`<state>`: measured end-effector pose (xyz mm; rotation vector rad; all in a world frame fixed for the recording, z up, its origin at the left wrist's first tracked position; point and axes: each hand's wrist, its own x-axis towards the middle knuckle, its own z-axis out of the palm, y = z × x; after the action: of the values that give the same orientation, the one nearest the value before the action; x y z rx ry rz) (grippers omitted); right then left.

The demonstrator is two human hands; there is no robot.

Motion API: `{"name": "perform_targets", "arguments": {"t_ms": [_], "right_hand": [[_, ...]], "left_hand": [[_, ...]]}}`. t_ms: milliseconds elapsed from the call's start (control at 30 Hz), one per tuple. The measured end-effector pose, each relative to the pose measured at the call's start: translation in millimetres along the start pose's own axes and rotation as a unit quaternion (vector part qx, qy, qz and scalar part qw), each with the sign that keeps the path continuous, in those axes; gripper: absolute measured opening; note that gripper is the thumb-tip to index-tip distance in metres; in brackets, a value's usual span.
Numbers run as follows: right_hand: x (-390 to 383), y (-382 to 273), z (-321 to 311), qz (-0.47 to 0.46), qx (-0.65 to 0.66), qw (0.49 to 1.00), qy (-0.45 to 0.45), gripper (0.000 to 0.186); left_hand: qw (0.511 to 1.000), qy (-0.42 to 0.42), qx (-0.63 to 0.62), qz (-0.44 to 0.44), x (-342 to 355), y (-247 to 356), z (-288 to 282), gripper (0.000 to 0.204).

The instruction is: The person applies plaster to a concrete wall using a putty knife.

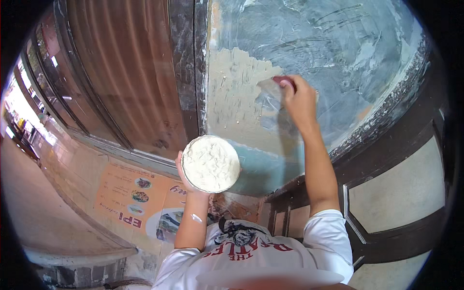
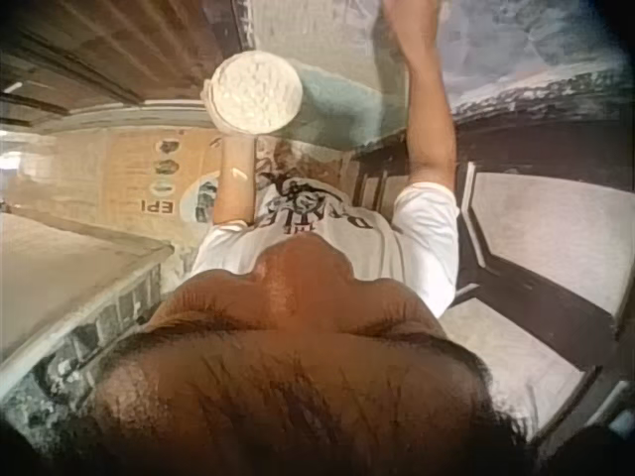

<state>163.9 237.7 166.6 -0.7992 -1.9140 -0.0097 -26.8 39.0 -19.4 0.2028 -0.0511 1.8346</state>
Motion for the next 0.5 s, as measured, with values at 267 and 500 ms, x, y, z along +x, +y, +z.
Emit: {"name": "perform_targets", "arguments": {"t_ms": [267,500], "right_hand": [[-14,-6,-27,0.087,0.07,0.994,-0.003,0.016],[-42,0,-24,0.208,0.284,0.887,-0.3,0.021]], "left_hand": [[1.0,0.005,0.023,-0.001,-2,1,0,0.08],[0.998,0.047,0.045,-0.011,6,-8,18,0.075]]}}
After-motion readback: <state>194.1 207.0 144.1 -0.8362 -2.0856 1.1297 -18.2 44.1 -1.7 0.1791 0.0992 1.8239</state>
